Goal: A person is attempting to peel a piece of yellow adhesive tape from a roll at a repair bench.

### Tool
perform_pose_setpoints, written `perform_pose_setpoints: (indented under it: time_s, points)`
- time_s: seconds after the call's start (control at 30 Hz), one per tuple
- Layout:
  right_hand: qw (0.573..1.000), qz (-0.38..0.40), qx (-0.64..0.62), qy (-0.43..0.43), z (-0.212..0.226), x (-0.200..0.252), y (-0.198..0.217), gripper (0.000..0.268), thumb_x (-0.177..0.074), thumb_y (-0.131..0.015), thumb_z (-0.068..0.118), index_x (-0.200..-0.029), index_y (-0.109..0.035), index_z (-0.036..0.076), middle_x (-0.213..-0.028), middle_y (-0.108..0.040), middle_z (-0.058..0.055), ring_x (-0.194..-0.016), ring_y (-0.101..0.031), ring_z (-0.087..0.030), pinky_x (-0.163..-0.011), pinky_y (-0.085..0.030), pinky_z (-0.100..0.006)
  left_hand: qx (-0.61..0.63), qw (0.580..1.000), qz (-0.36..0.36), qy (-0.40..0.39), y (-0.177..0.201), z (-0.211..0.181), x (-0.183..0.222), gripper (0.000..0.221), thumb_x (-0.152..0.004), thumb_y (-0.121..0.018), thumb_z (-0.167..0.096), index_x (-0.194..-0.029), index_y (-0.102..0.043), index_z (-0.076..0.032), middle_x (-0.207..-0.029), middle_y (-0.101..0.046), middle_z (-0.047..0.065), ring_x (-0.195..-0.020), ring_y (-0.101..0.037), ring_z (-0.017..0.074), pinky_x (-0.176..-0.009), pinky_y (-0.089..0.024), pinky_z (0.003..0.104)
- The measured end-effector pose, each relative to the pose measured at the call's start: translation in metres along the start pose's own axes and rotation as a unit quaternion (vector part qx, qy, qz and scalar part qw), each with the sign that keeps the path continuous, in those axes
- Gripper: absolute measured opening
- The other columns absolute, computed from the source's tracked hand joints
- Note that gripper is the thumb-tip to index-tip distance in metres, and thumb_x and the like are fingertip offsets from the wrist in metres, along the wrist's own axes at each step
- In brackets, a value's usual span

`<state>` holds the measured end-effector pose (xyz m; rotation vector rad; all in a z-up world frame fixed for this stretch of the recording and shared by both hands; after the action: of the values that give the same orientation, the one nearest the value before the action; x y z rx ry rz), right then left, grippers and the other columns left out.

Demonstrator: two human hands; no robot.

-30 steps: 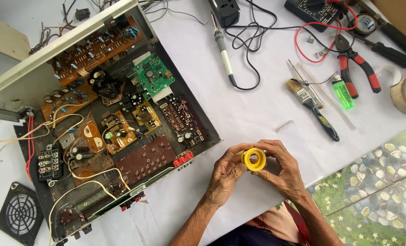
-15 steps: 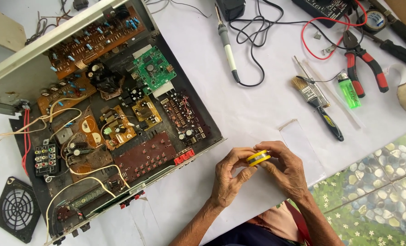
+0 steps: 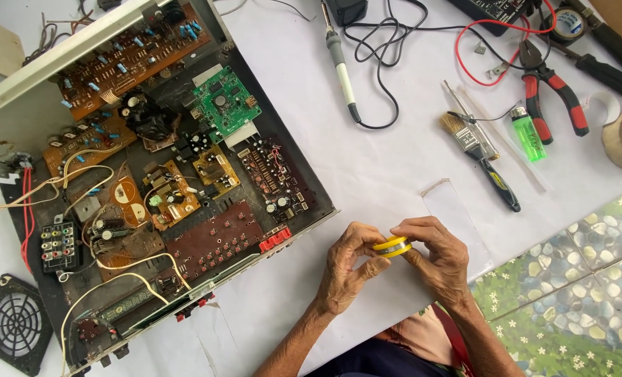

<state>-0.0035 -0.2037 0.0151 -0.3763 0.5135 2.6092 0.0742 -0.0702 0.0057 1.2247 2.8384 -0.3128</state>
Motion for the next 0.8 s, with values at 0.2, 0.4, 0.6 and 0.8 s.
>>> perform_pose_setpoints:
  time_s: [0.2,0.4,0.6,0.8]
  points:
    - [0.992,0.013,-0.121,-0.039,-0.011,0.000,-0.003,0.029,-0.098,-0.065,0.018,-0.121,-0.068,0.000,-0.114,-0.066,-0.017,-0.106,-0.065,-0.024,-0.087,-0.057,-0.031,0.084,0.995,0.032,0.037,-0.008,-0.007,0.000,0.025,-0.104,-0.061,-0.028,-0.121,-0.058,-0.010,-0.130,-0.054,0.014,-0.113,-0.064,0.0225,-0.104,-0.054,0.034]
    - [0.994,-0.037,-0.100,-0.017,-0.017,0.008,0.008,0.030,-0.095,-0.069,0.016,-0.119,-0.069,-0.002,-0.112,-0.067,-0.017,-0.106,-0.064,-0.025,-0.087,-0.056,-0.031,0.101,0.992,0.067,0.035,-0.016,-0.011,-0.002,0.035,-0.108,-0.054,-0.036,-0.129,-0.054,-0.009,-0.136,-0.053,0.014,-0.116,-0.062,0.0224,-0.102,-0.057,0.039]
    - [0.998,-0.013,0.018,0.062,0.014,-0.001,0.001,0.026,-0.094,-0.073,0.009,-0.119,-0.071,0.009,-0.108,-0.070,-0.011,-0.094,-0.068,-0.021,-0.085,-0.057,-0.029,0.082,0.990,0.036,0.106,-0.008,0.010,0.002,0.046,-0.097,-0.065,-0.048,-0.118,-0.056,-0.007,-0.113,-0.062,0.009,-0.101,-0.066,0.0185,-0.094,-0.059,0.032]
    - [0.997,0.007,-0.081,0.000,0.003,-0.003,-0.001,0.027,-0.096,-0.068,0.016,-0.120,-0.069,0.002,-0.110,-0.067,-0.014,-0.104,-0.064,-0.023,-0.082,-0.058,-0.028,0.130,0.987,0.053,0.080,-0.010,0.010,0.003,0.031,-0.103,-0.062,-0.034,-0.119,-0.056,-0.008,-0.129,-0.054,0.015,-0.116,-0.063,0.0248,-0.102,-0.057,0.039]
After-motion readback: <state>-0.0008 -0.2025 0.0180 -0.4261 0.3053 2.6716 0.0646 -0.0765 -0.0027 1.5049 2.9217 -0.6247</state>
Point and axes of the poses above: each hand's wrist, its own x-axis away from the middle knuckle, its own y-axis out of the back of the hand, z = x × y, the point moved 10 cm from there along -x, towards the middle knuckle
